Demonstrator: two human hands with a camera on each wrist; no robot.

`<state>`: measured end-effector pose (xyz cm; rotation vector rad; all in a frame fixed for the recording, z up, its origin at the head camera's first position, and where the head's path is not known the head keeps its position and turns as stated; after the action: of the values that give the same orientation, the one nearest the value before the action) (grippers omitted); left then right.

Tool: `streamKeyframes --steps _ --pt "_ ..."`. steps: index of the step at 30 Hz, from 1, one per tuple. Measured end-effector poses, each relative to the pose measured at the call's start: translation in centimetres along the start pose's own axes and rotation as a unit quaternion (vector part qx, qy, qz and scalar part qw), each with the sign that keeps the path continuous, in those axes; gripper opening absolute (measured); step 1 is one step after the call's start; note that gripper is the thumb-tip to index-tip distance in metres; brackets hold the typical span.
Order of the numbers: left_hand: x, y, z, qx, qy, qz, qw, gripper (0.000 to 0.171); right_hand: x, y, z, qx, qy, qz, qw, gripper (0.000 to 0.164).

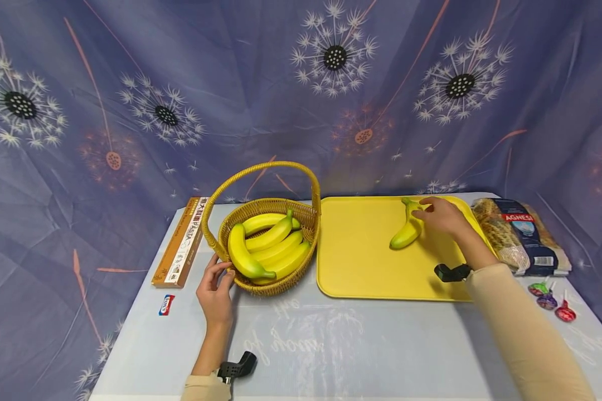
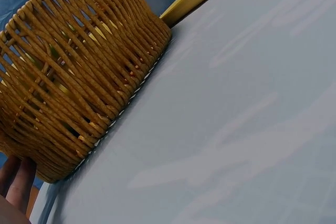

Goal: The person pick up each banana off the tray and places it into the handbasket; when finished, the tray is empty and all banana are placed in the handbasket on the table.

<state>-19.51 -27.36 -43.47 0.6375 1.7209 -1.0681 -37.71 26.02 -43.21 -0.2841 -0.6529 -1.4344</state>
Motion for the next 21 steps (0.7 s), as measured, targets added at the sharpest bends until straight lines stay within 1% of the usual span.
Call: streamKeyframes --steps 3,7,11,16,18,21 --pt "-0.1 0.0 0.1 -0.001 0.004 -0.003 1.0 0.017 -1.7 -0.5 -0.7 0.015 0.003 -0.033 0.999 0.086" --pt "-0.2 0.1 0.1 -0.001 0.005 -0.006 1.0 0.016 -2.9 -0.9 -1.8 0.033 -0.009 -0.057 0.998 0.093" --pt "-0.1 0.1 0.1 -0.001 0.007 -0.012 0.9999 0.016 -3.0 -1.1 -2.5 0.041 0.001 -0.062 0.997 0.1" --pt "0.0 0.0 0.0 0.005 0.011 -0.014 0.9998 0.016 -2.5 -1.2 -3.1 0.046 0.01 -0.061 0.997 0.105" --pt "0.0 0.1 0.0 0.004 0.009 -0.014 0.9999 0.016 -2.3 -1.3 -3.2 0.047 0.007 -0.06 0.997 0.105" --pt "-0.1 0.0 0.0 0.001 0.006 -0.013 0.9999 0.016 -1.8 -1.2 -3.3 0.043 -0.003 -0.054 0.998 0.102"
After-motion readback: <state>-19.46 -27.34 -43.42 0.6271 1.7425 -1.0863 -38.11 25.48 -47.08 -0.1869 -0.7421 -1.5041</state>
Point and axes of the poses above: each hand's wrist, its own y-axis away from the middle knuckle, its own z-axis out of the back of the hand, x = y × z, the point moved 10 cm from there along -y, towards the middle knuckle, and after that the axes turned 1 degree about y, right-handed, at the moved point
